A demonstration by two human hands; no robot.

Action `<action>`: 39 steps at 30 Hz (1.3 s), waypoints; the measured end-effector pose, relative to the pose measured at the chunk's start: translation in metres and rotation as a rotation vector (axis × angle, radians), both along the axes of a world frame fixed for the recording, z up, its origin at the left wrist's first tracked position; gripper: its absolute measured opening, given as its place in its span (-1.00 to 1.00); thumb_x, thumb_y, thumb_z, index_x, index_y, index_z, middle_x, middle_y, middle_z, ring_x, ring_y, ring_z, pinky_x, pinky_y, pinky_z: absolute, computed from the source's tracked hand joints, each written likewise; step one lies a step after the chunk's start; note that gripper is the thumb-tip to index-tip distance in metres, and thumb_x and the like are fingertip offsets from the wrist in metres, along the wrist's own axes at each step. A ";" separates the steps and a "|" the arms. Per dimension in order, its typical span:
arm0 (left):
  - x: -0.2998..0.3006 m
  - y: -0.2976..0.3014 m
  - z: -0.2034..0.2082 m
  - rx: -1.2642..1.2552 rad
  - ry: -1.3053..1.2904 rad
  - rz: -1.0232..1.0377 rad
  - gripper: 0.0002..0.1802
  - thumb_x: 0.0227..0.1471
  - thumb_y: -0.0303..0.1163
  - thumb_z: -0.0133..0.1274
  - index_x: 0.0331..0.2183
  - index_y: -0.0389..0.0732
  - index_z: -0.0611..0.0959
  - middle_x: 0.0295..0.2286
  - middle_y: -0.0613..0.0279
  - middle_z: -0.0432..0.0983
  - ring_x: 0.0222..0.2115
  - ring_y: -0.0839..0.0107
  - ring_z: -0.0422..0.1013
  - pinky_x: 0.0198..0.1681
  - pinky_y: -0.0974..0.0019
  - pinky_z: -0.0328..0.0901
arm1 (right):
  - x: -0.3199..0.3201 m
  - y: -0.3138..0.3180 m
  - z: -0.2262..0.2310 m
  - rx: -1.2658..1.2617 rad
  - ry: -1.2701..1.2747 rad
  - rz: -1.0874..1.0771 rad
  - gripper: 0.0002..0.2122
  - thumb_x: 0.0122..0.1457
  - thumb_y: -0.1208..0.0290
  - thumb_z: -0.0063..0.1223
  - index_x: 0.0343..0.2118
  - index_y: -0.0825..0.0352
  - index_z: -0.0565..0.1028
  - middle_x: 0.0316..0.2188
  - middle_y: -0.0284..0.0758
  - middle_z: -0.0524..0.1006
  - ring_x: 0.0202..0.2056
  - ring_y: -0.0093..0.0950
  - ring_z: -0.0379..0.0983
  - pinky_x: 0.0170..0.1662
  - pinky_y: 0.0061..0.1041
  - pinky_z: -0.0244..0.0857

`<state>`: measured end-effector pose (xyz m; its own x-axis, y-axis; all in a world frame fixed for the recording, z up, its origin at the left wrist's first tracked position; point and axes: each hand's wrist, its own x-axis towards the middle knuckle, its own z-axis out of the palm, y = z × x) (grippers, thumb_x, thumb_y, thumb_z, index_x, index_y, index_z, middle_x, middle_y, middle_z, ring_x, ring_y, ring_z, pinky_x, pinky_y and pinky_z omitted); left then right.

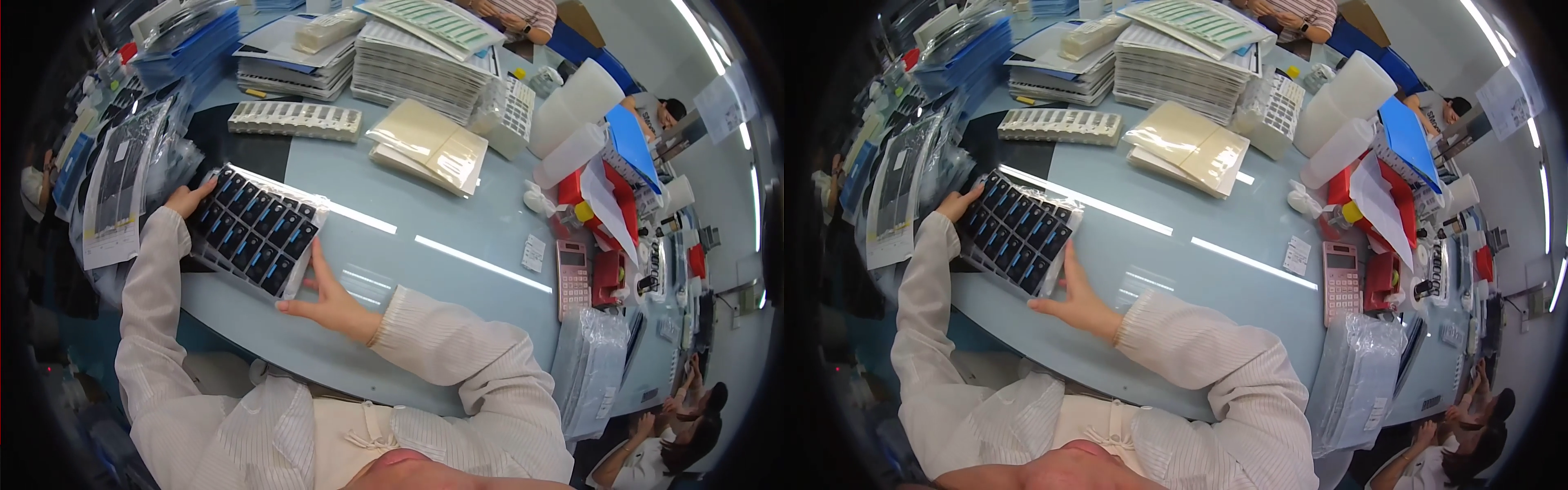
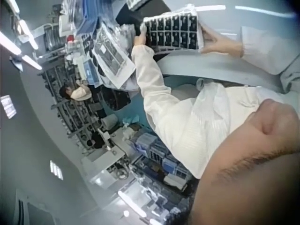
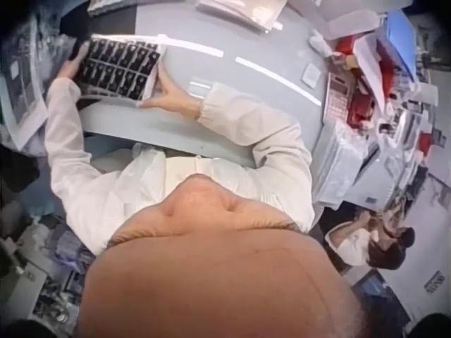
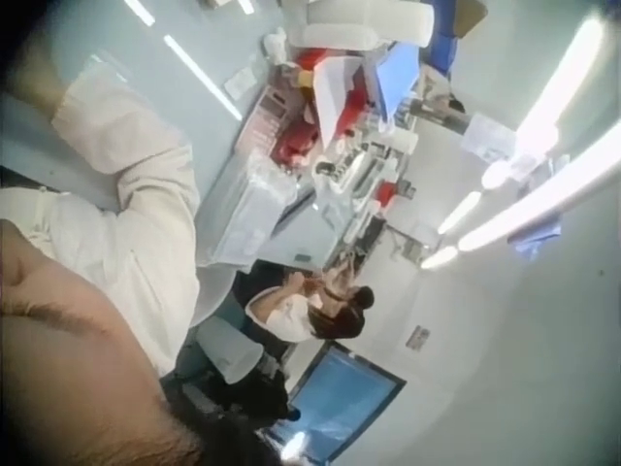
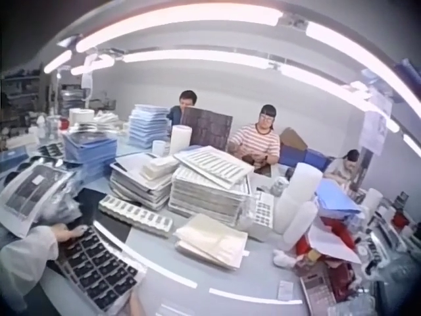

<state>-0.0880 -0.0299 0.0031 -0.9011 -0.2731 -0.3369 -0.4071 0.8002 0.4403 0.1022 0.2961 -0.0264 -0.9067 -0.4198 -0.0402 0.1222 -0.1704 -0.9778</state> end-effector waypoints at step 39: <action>0.107 0.226 0.015 1.146 0.378 -0.790 0.18 -0.41 -0.45 0.50 0.18 -0.10 0.11 0.02 0.20 0.29 0.12 0.27 0.18 0.24 0.22 0.02 | 0.053 0.186 0.039 0.152 0.411 -0.721 0.01 -0.25 0.70 0.44 0.27 0.28 -0.02 0.09 -0.28 0.30 0.12 -0.39 0.28 0.17 -0.40 0.20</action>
